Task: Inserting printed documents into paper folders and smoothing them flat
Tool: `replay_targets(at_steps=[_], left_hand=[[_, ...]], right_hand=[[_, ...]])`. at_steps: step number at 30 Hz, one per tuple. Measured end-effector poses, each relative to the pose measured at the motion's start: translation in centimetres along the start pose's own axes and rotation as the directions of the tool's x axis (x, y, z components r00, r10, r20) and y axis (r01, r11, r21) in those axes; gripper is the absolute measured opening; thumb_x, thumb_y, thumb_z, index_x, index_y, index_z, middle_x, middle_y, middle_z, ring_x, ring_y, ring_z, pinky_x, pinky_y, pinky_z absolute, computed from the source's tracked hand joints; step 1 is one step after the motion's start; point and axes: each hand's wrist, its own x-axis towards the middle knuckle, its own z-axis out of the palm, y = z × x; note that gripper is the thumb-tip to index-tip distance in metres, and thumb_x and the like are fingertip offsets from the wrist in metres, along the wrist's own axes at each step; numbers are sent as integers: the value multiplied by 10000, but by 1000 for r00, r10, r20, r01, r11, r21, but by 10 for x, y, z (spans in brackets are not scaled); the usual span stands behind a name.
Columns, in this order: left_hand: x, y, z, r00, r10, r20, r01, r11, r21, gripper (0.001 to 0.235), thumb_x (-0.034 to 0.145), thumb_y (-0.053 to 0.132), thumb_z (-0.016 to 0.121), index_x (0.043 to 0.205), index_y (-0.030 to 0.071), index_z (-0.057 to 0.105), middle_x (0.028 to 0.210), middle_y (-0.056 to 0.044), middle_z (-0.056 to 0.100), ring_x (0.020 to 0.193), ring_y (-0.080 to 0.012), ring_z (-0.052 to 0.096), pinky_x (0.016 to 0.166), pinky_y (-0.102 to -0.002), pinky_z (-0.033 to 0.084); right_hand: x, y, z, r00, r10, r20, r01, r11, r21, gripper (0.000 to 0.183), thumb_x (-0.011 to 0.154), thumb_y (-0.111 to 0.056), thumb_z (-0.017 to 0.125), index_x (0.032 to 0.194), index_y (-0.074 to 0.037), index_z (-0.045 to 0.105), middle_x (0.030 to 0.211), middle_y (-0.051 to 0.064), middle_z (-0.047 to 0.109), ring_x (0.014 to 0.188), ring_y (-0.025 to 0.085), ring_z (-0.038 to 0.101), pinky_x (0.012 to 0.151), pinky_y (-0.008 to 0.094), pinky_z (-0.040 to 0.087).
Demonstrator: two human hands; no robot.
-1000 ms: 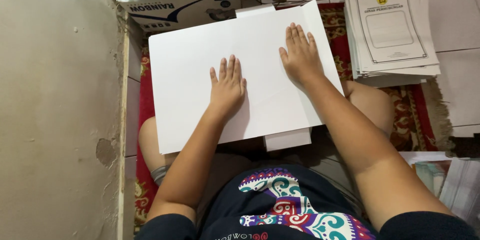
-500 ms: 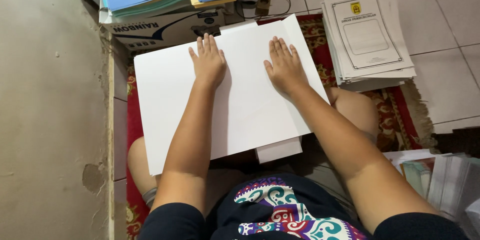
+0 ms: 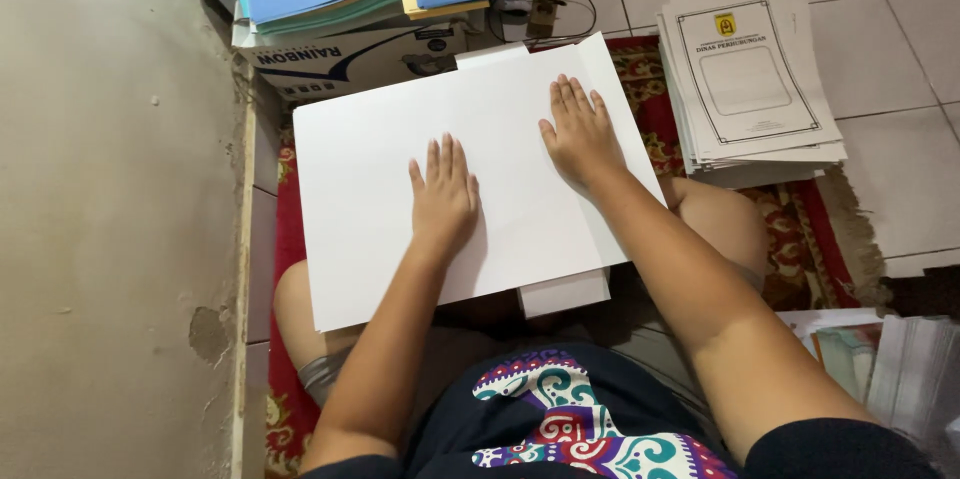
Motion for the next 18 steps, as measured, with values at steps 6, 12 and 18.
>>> replay_targets(at_steps=[6, 12, 18], left_hand=[[-60, 8, 10, 996, 24, 82, -27, 999, 33, 629, 1064, 328, 253, 1616, 34, 180, 1700, -175, 134, 1565, -360, 91, 1221, -616, 25], [-56, 7, 11, 987, -8, 159, 2, 999, 36, 651, 1060, 340, 254, 1622, 32, 143, 1707, -173, 98, 1571, -359, 61, 1219, -624, 11], [19, -2, -1, 995, -9, 95, 6, 1000, 25, 625, 1065, 311, 259, 1617, 24, 199, 1698, -192, 149, 1569, -381, 105, 1217, -646, 52]], right_hand=[[6, 5, 8, 1000, -4, -13, 4, 1000, -10, 664, 1080, -441, 241, 1602, -33, 294, 1686, 142, 261, 1563, 263, 213, 1259, 479, 98], [6, 5, 7, 1000, -5, -13, 5, 1000, -6, 667, 1079, -444, 238, 1605, -37, 292, 1685, 143, 264, 1562, 259, 217, 1256, 482, 101], [-4, -2, -6, 999, -25, -46, 23, 999, -30, 650, 1084, -425, 268, 1587, -17, 320, 1669, 166, 292, 1554, 271, 236, 1248, 480, 125]])
